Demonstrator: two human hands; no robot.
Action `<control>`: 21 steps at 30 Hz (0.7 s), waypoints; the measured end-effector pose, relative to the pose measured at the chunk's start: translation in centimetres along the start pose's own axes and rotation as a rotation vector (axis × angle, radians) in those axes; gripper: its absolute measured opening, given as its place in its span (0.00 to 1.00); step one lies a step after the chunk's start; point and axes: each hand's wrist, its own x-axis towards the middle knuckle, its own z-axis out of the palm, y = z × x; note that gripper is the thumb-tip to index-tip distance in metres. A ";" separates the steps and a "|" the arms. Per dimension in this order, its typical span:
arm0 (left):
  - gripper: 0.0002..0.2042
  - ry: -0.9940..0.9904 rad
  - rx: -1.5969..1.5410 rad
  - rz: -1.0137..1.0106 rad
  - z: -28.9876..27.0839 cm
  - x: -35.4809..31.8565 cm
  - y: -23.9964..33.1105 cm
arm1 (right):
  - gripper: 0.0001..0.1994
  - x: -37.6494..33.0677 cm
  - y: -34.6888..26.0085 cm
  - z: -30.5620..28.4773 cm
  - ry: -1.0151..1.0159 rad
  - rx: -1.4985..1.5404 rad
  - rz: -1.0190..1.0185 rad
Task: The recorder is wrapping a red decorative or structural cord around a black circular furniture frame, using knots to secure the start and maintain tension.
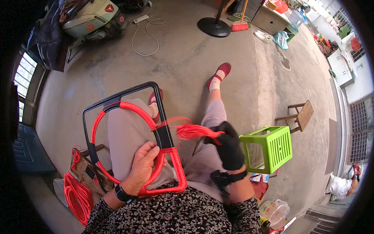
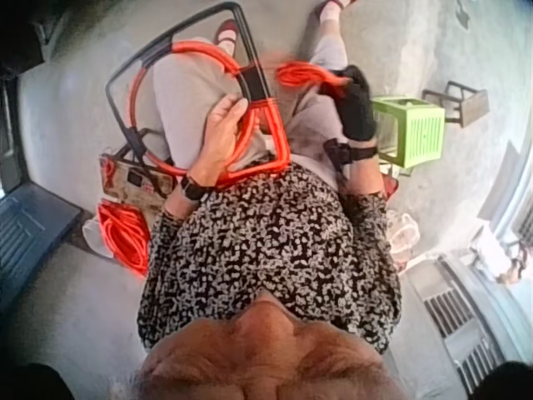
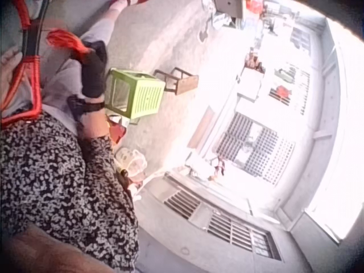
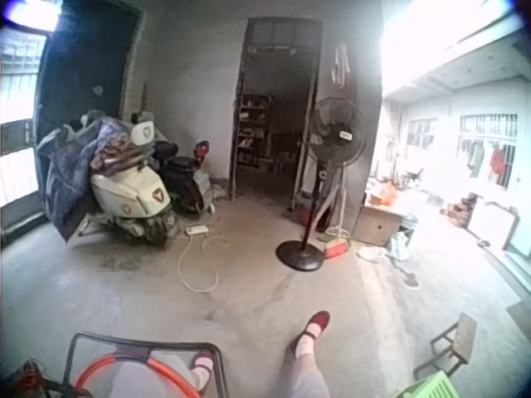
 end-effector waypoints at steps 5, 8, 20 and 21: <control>0.15 -0.020 0.073 0.098 1.1 -0.1 0.7 | 0.28 -7.5 -5.6 -8.7 0.408 -0.032 -0.350; 0.16 -0.019 0.070 0.107 1.6 -0.4 1.0 | 0.30 -8.8 -8.8 -12.3 0.129 0.016 -0.330; 0.06 -0.012 0.069 0.048 0.9 -0.1 0.1 | 0.10 0.1 0.3 5.4 -0.135 -0.435 0.585; 0.06 -0.009 0.067 0.048 0.9 -0.1 0.1 | 0.09 0.1 0.2 5.9 -0.183 -0.586 0.628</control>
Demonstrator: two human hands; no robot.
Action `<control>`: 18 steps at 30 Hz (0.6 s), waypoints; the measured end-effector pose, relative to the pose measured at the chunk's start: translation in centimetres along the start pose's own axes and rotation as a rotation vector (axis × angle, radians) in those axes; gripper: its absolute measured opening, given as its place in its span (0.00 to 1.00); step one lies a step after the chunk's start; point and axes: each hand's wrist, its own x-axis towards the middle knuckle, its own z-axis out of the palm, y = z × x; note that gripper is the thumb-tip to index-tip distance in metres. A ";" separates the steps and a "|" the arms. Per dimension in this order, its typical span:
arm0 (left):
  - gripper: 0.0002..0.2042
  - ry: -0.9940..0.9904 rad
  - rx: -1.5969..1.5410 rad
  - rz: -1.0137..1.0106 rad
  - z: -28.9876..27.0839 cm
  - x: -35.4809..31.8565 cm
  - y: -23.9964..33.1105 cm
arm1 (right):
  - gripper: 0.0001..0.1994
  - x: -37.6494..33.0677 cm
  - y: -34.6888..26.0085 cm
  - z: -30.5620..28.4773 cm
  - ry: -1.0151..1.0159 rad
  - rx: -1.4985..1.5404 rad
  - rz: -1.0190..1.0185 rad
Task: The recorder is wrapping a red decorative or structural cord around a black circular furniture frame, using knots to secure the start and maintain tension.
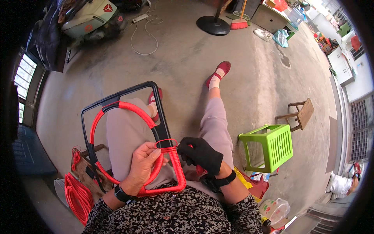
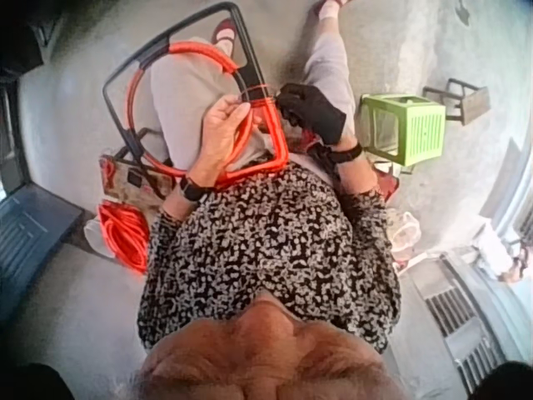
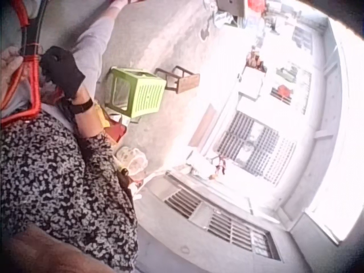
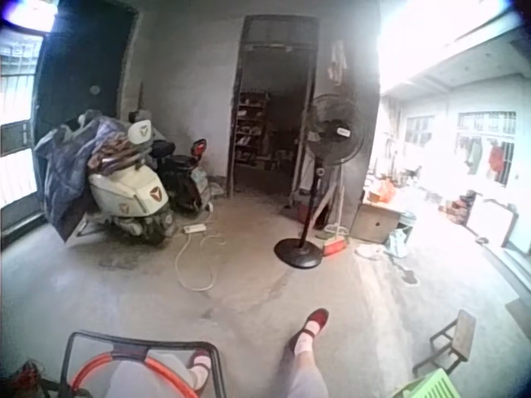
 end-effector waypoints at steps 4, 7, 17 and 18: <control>0.05 0.006 -0.012 -0.003 -0.1 0.1 0.0 | 0.08 -1.1 -0.4 1.3 0.071 0.023 -0.069; 0.05 -0.001 -0.001 0.015 -0.1 0.1 0.0 | 0.08 -1.9 -0.7 2.5 0.099 -0.475 -0.543; 0.06 0.040 -0.076 -0.083 -0.9 0.0 0.1 | 0.25 -3.2 4.4 1.0 0.134 0.544 -0.151; 0.06 0.050 -0.075 -0.077 -0.8 -0.2 0.2 | 0.24 -3.6 5.4 0.8 -0.012 0.473 -0.109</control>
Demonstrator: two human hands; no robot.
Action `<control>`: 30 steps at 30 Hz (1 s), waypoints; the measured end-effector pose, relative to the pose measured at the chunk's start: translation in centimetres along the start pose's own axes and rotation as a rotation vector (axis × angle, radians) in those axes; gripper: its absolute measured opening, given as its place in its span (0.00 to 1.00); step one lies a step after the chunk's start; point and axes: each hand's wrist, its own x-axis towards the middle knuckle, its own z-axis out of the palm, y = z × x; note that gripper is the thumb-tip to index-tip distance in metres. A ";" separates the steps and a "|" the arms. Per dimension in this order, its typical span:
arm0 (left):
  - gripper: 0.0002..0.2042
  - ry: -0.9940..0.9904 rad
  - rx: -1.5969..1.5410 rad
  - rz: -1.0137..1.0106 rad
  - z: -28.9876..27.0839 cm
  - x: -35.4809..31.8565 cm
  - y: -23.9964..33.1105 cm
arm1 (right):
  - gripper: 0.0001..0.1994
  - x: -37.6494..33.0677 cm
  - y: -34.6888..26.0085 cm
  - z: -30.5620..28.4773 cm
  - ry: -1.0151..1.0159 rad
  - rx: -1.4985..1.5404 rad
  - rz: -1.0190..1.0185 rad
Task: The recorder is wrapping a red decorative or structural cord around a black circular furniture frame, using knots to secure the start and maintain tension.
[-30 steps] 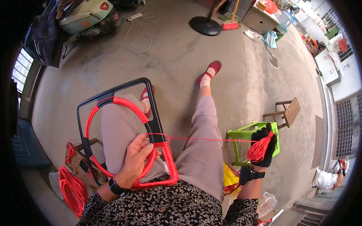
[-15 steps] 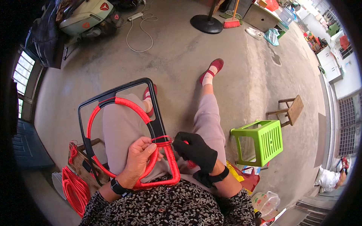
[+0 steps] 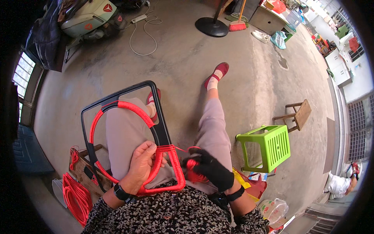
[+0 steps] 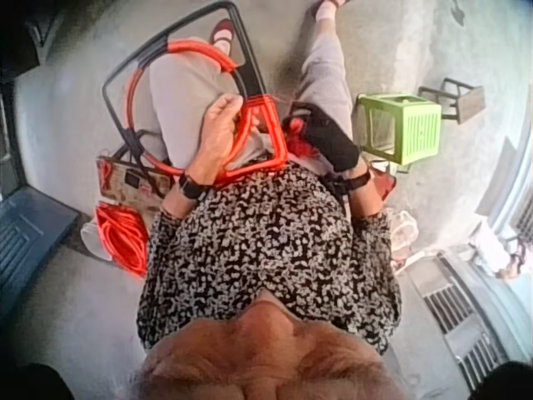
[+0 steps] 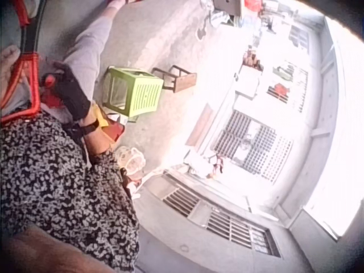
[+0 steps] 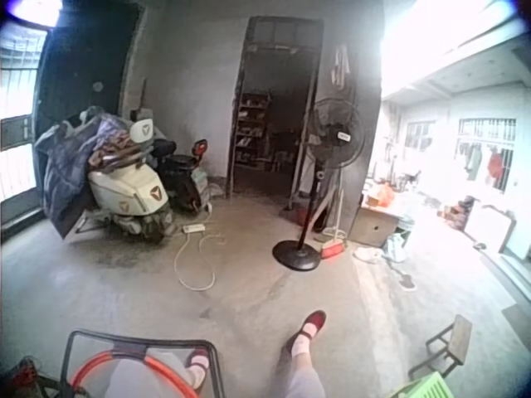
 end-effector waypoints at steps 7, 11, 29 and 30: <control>0.06 0.052 0.145 0.213 -0.4 0.0 -1.0 | 0.23 3.3 2.1 0.0 -0.559 -1.009 -0.023; 0.08 -0.002 0.230 0.092 0.2 0.6 -1.1 | 0.28 6.5 0.7 1.8 -0.141 -0.718 -0.191; 0.06 0.137 1.019 1.095 1.5 -1.2 0.6 | 0.19 5.9 -4.4 6.5 0.005 -1.495 -0.804; 0.06 0.139 1.016 1.095 1.7 -0.9 0.5 | 0.16 5.4 -4.8 6.0 0.066 -1.452 -0.724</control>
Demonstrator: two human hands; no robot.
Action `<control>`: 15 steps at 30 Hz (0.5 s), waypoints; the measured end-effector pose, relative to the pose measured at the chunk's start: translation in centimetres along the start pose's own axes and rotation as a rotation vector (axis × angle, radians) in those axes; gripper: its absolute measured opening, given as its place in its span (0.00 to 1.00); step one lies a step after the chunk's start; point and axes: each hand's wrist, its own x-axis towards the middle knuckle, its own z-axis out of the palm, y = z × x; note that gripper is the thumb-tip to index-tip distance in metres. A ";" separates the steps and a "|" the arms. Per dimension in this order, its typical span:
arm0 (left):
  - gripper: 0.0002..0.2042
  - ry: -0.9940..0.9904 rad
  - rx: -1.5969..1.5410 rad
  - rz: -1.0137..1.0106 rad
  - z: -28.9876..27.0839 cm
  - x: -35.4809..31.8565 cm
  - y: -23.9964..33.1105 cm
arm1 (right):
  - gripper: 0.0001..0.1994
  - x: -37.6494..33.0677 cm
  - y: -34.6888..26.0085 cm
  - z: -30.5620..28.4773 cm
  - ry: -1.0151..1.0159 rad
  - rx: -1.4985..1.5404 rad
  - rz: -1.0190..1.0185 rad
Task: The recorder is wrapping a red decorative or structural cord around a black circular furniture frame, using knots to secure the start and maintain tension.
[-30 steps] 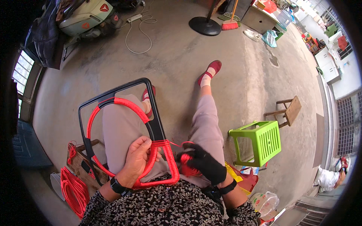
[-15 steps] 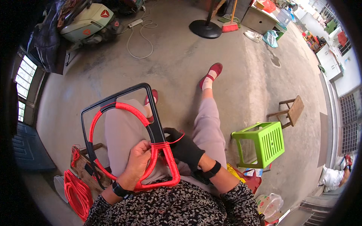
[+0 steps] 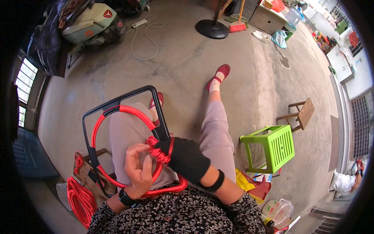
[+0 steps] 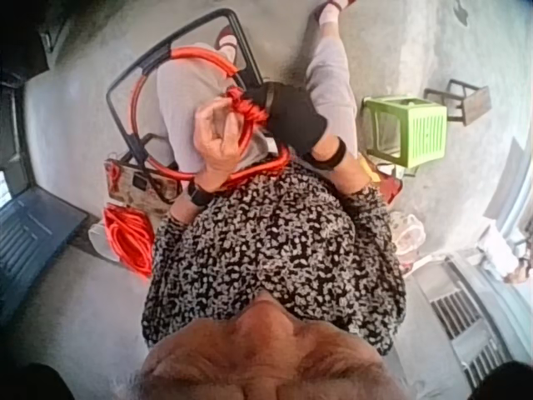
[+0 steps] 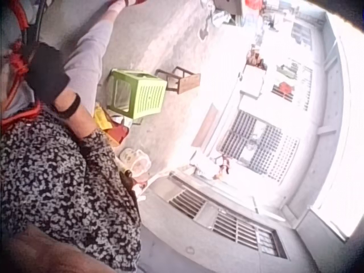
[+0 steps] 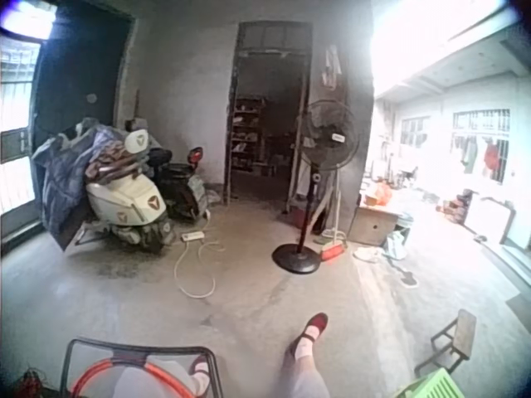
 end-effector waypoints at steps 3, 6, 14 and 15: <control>0.05 0.107 -0.181 -0.301 0.5 -0.2 -0.8 | 0.11 -1.6 2.0 -2.2 -0.055 -0.119 0.202; 0.06 -0.003 -0.518 -0.685 0.6 -0.3 -1.4 | 0.07 -4.0 5.3 -3.8 0.109 -0.358 0.331; 0.08 -0.176 -0.857 -1.015 0.6 0.1 -1.5 | 0.04 -7.7 12.2 -3.2 0.632 1.484 0.597; 0.08 -0.178 -0.877 -1.011 0.6 0.1 -1.5 | 0.04 -7.6 12.1 -2.6 0.564 1.578 0.579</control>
